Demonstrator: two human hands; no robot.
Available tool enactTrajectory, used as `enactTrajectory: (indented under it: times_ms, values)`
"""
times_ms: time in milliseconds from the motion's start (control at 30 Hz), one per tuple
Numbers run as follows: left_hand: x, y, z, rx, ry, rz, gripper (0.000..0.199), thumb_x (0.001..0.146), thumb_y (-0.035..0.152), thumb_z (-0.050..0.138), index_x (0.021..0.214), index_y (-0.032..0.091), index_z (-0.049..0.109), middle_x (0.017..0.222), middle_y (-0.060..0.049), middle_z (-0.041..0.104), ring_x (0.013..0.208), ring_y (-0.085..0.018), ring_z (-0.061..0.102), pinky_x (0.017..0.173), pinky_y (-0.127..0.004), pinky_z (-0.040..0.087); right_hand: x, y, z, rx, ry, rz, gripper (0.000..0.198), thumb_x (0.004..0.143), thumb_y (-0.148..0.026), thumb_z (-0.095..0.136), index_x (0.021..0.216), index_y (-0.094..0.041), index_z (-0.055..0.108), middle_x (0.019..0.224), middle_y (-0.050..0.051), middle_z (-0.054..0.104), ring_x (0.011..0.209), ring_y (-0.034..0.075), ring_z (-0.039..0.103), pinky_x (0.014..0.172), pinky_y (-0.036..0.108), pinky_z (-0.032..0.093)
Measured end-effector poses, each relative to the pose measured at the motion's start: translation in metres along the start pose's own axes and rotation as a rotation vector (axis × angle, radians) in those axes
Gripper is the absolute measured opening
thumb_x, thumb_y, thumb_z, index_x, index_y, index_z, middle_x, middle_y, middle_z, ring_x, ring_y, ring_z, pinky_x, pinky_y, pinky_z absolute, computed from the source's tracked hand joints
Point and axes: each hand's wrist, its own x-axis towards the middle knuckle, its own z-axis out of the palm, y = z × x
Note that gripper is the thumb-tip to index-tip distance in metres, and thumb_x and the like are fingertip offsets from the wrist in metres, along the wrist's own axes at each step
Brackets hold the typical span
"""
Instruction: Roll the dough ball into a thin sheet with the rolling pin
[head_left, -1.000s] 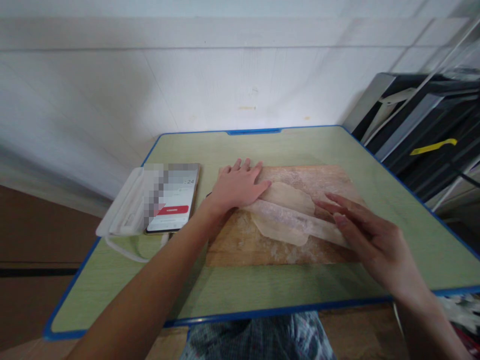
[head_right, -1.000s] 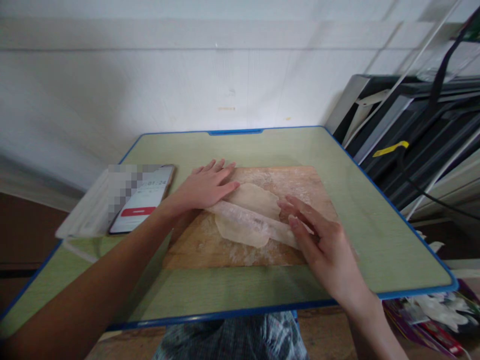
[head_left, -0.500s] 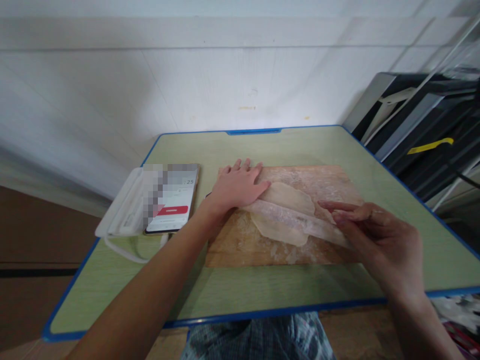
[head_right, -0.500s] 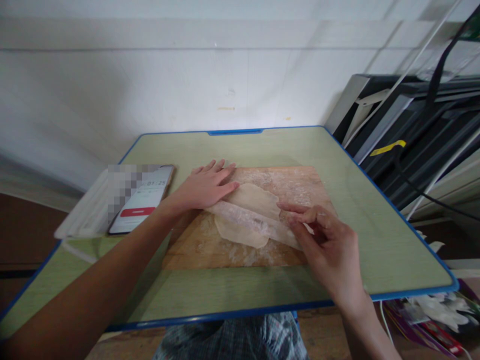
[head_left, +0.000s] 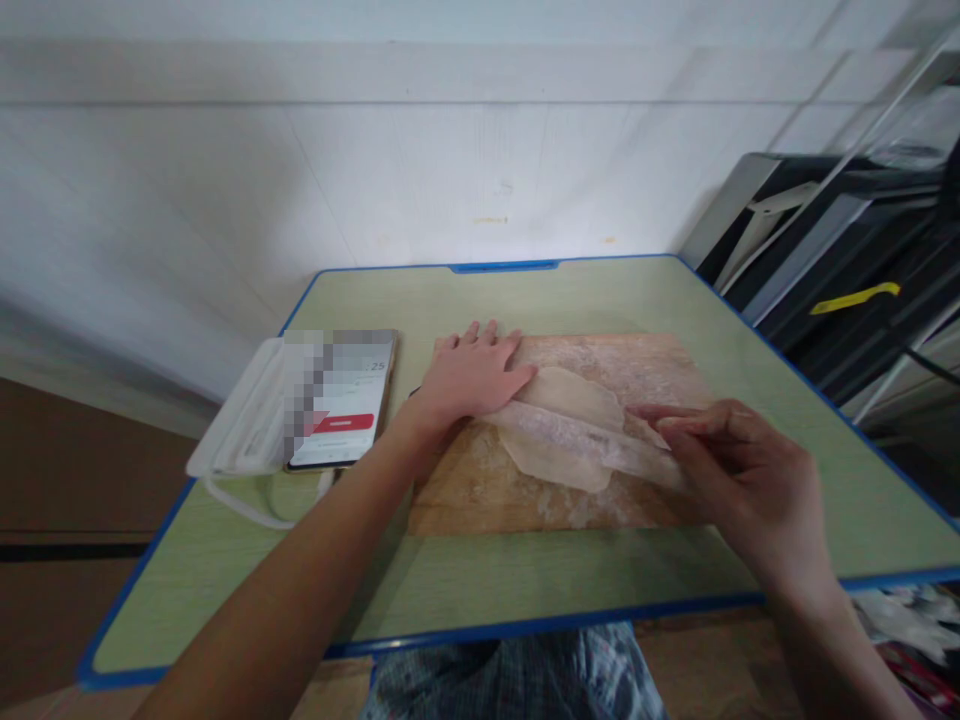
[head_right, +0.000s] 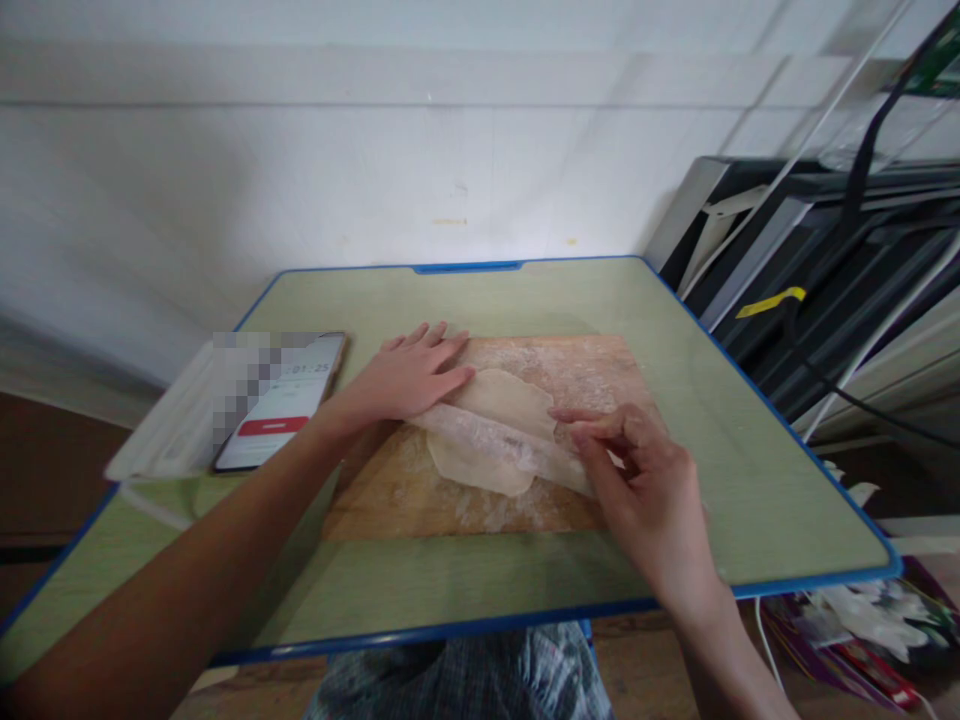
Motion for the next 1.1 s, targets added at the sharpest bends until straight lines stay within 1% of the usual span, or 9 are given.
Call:
enactTrajectory:
  times_ms: [100, 267, 400, 500, 567, 633, 800, 967, 1100]
  values:
    - [-0.001, 0.0, -0.001, 0.005, -0.005, -0.005, 0.057, 0.093, 0.052, 0.025, 0.14, 0.02, 0.033, 0.147, -0.014, 0.032, 0.135, -0.033, 0.028, 0.105, -0.05, 0.027, 0.0, 0.001, 0.003, 0.075, 0.033, 0.023, 0.003, 0.079, -0.021, 0.062, 0.079, -0.024, 0.06, 0.089, 0.001, 0.072, 0.088, 0.017, 0.068, 0.07, 0.027, 0.057]
    - [-0.002, 0.001, -0.002, -0.002, -0.013, -0.011, 0.056, 0.093, 0.052, 0.026, 0.138, 0.021, 0.035, 0.147, -0.014, 0.032, 0.134, -0.032, 0.028, 0.104, -0.05, 0.027, 0.0, 0.0, 0.005, 0.125, 0.066, 0.051, 0.008, 0.077, -0.019, 0.065, 0.081, -0.023, 0.06, 0.088, 0.001, 0.072, 0.086, 0.017, 0.068, 0.071, 0.026, 0.057]
    - [-0.002, 0.001, -0.002, 0.008, 0.0, -0.006, 0.055, 0.093, 0.051, 0.026, 0.137, 0.021, 0.037, 0.146, -0.014, 0.033, 0.133, -0.032, 0.031, 0.104, -0.049, 0.028, -0.001, -0.003, 0.005, 0.08, 0.105, 0.028, 0.008, 0.075, -0.018, 0.065, 0.073, -0.022, 0.059, 0.084, 0.001, 0.072, 0.084, 0.017, 0.069, 0.066, 0.026, 0.058]
    - [-0.001, 0.001, -0.001, 0.01, 0.01, -0.001, 0.055, 0.093, 0.051, 0.025, 0.137, 0.021, 0.038, 0.145, -0.014, 0.035, 0.132, -0.032, 0.032, 0.103, -0.049, 0.029, -0.001, -0.005, 0.002, -0.025, 0.077, -0.019, 0.009, 0.077, -0.02, 0.064, 0.069, -0.023, 0.061, 0.086, 0.001, 0.073, 0.082, 0.018, 0.069, 0.058, 0.026, 0.057]
    - [-0.002, 0.001, -0.001, -0.002, 0.012, -0.001, 0.055, 0.093, 0.051, 0.025, 0.137, 0.021, 0.037, 0.145, -0.014, 0.035, 0.133, -0.032, 0.031, 0.103, -0.05, 0.028, 0.001, -0.008, -0.001, -0.138, 0.012, -0.087, 0.008, 0.079, -0.021, 0.062, 0.072, -0.024, 0.062, 0.09, 0.0, 0.073, 0.082, 0.019, 0.069, 0.056, 0.027, 0.057]
    - [-0.002, 0.001, -0.001, -0.017, 0.012, -0.006, 0.055, 0.093, 0.052, 0.026, 0.138, 0.021, 0.036, 0.146, -0.014, 0.034, 0.133, -0.032, 0.03, 0.104, -0.05, 0.028, 0.003, -0.013, -0.004, -0.225, -0.069, -0.19, 0.008, 0.081, -0.02, 0.06, 0.075, -0.024, 0.062, 0.093, 0.001, 0.072, 0.084, 0.019, 0.068, 0.06, 0.029, 0.057]
    - [-0.005, 0.002, -0.003, -0.032, -0.011, -0.016, 0.056, 0.093, 0.051, 0.024, 0.139, 0.021, 0.035, 0.147, -0.014, 0.031, 0.135, -0.031, 0.028, 0.104, -0.05, 0.026, 0.007, -0.033, -0.003, -0.28, -0.232, -0.454, 0.012, 0.083, -0.012, 0.055, 0.083, -0.022, 0.061, 0.097, 0.002, 0.07, 0.089, 0.017, 0.066, 0.075, 0.032, 0.055]
    - [-0.003, 0.002, -0.004, -0.045, -0.047, -0.025, 0.059, 0.092, 0.053, 0.024, 0.141, 0.02, 0.03, 0.149, -0.015, 0.027, 0.136, -0.032, 0.025, 0.105, -0.05, 0.025, 0.009, -0.046, 0.016, -0.35, -0.41, -0.638, 0.015, 0.085, -0.006, 0.05, 0.087, -0.015, 0.061, 0.104, 0.007, 0.069, 0.098, 0.019, 0.062, 0.084, 0.036, 0.052]
    - [-0.001, 0.002, -0.002, -0.044, -0.044, -0.036, 0.061, 0.091, 0.055, 0.025, 0.142, 0.021, 0.03, 0.149, -0.014, 0.027, 0.136, -0.033, 0.025, 0.105, -0.051, 0.025, 0.013, -0.046, 0.034, -0.447, -0.466, -0.734, 0.018, 0.085, -0.007, 0.048, 0.084, -0.013, 0.065, 0.108, 0.01, 0.068, 0.102, 0.025, 0.061, 0.084, 0.041, 0.053]
